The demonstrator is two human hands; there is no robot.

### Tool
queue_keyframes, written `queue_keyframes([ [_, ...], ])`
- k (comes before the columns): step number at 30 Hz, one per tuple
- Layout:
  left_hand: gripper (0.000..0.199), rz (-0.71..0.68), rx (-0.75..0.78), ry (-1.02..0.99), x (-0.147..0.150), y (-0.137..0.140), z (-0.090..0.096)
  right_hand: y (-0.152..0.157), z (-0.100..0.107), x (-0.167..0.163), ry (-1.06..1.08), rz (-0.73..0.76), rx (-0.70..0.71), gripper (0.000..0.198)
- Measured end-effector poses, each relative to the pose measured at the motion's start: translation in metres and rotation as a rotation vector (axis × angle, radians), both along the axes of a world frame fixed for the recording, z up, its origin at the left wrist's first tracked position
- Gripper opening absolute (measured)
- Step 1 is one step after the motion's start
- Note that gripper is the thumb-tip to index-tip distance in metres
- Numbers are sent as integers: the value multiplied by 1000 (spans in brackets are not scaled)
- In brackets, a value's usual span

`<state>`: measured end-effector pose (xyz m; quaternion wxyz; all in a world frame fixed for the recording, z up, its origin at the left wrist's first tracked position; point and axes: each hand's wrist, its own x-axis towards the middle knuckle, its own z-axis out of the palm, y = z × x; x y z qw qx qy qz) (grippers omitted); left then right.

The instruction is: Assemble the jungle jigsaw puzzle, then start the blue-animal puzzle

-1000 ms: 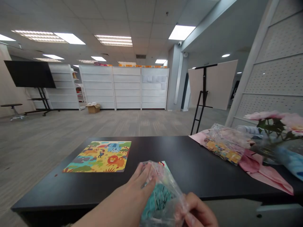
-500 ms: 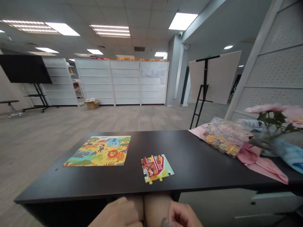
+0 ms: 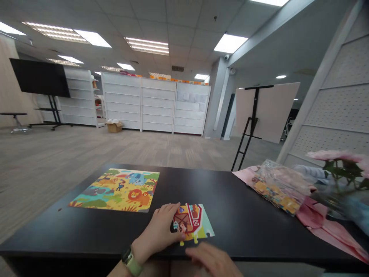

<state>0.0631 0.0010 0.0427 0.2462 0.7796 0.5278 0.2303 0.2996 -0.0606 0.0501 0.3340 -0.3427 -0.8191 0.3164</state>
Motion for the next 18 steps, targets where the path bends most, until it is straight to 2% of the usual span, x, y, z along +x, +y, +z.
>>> queue_keyframes([
  [3, 88, -67, -41, -49, -9, -2, 3, 40, -8, 17, -172, -273, 38, 38],
  [5, 89, -147, -81, -55, -13, -3, 7, 58, -15, 24, -284, -363, 25, 52],
  [7, 88, -208, -115, -56, -15, -2, 10, 65, -19, 23, -361, -341, -8, 61],
  [12, 86, -190, -119, -168, -14, 12, 7, 69, -15, -2, -319, -368, 0, 39],
  [15, 84, -111, -108, -193, -13, 27, 2, 80, -10, -10, -298, -366, 16, 31],
  [18, 66, -5, -96, -155, -12, 40, 2, 97, -10, -11, -303, -352, 11, 37],
])
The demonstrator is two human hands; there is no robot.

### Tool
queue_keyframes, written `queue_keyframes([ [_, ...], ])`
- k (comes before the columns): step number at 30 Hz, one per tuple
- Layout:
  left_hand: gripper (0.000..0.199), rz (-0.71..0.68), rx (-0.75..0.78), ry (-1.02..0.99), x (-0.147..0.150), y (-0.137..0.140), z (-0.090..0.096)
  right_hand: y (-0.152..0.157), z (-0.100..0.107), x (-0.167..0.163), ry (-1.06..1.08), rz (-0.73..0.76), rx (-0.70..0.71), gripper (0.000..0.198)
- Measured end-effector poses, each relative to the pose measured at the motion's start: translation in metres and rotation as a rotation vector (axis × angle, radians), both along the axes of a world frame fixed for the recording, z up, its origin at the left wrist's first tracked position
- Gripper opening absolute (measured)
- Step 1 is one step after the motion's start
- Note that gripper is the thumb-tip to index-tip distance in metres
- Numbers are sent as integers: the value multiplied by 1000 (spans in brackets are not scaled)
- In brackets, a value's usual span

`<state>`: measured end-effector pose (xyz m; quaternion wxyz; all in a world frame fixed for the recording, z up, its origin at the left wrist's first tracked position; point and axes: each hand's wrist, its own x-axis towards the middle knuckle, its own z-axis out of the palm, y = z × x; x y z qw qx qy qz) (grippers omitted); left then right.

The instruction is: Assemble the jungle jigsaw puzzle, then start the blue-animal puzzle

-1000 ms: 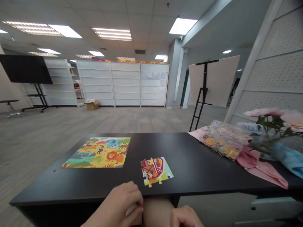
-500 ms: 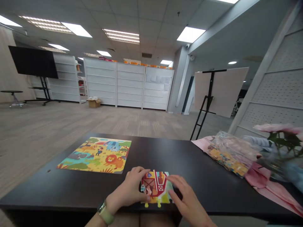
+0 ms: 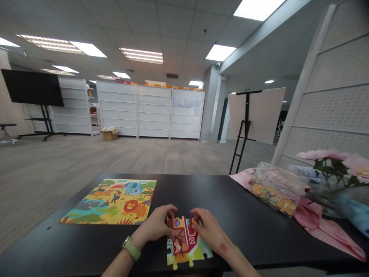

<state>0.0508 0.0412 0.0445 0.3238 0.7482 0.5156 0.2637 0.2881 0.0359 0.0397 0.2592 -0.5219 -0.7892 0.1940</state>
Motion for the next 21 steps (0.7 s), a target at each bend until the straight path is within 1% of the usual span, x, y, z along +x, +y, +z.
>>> queue_keyframes([
  [2, 53, 23, 21, 11, 1, 5, 3, 9, -3, 0, -9, 11, 17, 39],
  [4, 40, 26, 55, 0, 2, 6, 7, 15, -8, -1, -34, 25, 42, 34],
  [7, 30, 43, 111, -40, 0, 2, 15, 19, -14, -3, -63, 24, 68, 27],
  [11, 18, 56, 180, -70, -4, -5, 24, 21, -18, -5, -27, -28, 68, 17],
  [14, 17, 40, 222, 49, -7, -8, 23, 20, -18, -5, -8, -42, 61, 19],
  [18, 24, 160, 299, 281, -7, -6, 11, 18, -19, -3, 4, -51, 63, 22],
  [20, 26, 224, 344, 298, -6, -5, 5, 19, -21, -2, 30, -81, 65, 25],
  [21, 26, 247, 362, 257, -5, -5, 3, 20, -23, -2, 46, -98, 66, 26],
])
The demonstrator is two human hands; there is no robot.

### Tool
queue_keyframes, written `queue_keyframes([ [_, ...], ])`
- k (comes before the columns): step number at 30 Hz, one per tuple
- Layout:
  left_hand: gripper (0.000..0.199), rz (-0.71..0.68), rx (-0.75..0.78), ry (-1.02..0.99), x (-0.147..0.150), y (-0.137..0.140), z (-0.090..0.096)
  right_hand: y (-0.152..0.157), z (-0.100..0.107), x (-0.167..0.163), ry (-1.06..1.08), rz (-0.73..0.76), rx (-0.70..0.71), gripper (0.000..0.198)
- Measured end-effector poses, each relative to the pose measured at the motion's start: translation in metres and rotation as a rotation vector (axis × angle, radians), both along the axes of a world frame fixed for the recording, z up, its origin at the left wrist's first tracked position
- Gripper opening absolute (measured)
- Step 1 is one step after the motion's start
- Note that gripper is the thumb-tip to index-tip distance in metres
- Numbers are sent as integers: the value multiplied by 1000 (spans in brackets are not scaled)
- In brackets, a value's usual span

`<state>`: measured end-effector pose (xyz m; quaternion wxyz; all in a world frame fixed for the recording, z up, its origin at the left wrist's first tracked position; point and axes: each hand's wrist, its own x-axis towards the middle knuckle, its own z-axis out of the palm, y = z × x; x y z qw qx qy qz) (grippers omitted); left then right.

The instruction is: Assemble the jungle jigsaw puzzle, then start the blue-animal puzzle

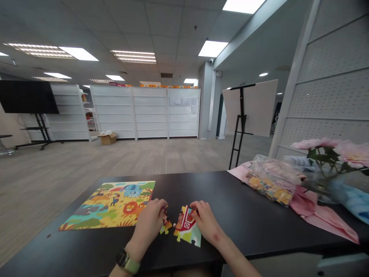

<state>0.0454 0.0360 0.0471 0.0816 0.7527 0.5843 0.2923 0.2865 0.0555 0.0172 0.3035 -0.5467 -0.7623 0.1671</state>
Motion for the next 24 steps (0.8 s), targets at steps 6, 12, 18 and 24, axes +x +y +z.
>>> queue_keyframes([
  [6, 20, 43, -55, -494, -2, 7, -7, 0, 0, -1, 41, -47, 34, 26],
  [12, 34, 35, -160, -569, -2, 12, -13, -21, 13, -10, 27, 73, 255, 29],
  [18, 24, -9, -196, -271, 4, -13, -13, -13, 5, -14, -87, -81, 47, 44],
  [24, 55, -59, -315, -6, 1, -19, -6, 17, 14, -16, -137, -107, -154, 52],
])
